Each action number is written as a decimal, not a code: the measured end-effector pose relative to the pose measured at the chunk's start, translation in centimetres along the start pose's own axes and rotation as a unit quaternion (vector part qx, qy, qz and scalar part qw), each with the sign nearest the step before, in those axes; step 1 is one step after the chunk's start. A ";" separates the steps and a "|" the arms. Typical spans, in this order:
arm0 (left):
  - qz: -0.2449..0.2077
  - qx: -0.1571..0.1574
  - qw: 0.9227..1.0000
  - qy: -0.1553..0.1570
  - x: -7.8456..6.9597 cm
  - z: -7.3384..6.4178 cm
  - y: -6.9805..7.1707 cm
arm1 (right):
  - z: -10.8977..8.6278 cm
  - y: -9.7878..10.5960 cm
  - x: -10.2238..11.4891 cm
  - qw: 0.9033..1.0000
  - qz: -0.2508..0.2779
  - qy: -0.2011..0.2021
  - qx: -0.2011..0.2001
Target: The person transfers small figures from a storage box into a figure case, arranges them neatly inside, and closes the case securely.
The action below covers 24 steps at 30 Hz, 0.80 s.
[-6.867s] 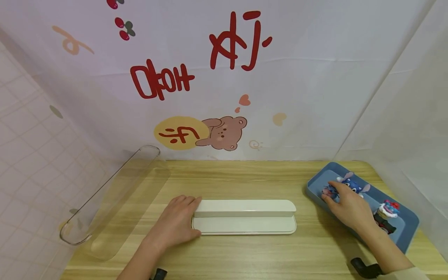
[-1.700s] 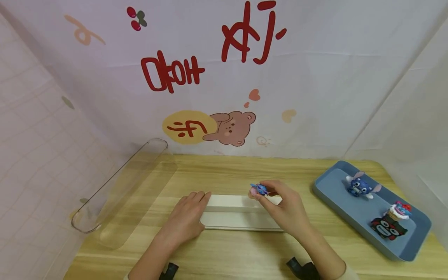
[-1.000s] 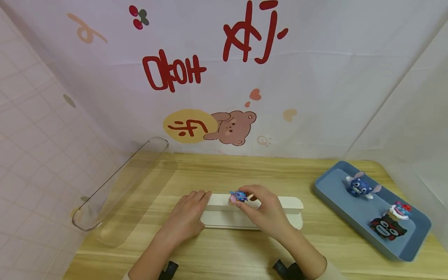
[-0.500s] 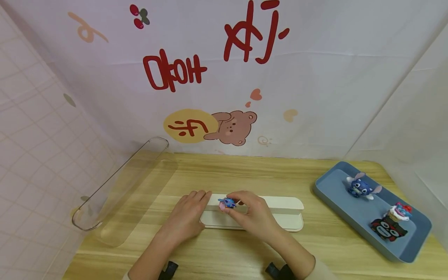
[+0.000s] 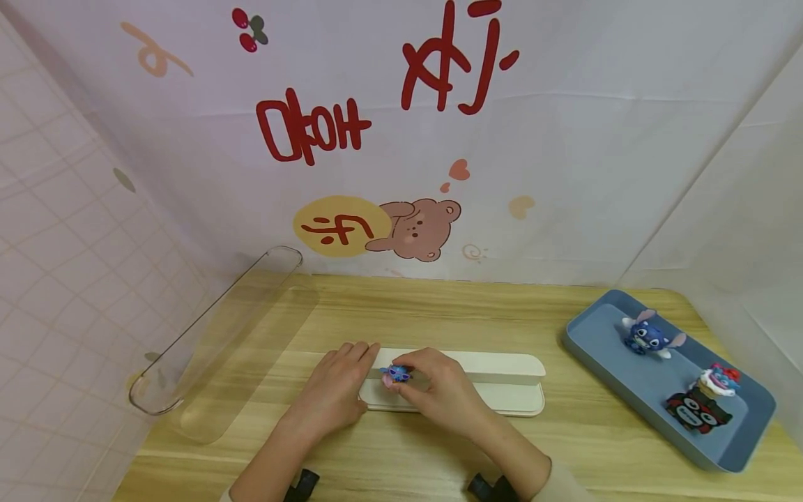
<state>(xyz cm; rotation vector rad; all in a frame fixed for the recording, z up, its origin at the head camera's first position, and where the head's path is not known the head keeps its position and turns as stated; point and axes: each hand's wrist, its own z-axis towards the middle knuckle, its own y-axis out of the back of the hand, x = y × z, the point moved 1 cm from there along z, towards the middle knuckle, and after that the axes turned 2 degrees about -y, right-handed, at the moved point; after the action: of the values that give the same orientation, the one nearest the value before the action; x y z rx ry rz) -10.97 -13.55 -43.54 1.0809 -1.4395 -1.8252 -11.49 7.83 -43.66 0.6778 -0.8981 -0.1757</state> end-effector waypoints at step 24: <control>-0.003 0.005 1.000 -0.001 0.0 0.0 0.1 | 0.3 -0.9 -0.2 0.999 -0.032 -0.004 0.037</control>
<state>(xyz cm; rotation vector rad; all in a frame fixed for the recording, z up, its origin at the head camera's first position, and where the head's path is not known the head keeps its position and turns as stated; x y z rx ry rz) -10.99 -13.60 -43.50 1.0906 -1.4498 -1.8250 -11.79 7.09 -44.20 0.7750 -0.8945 -0.2027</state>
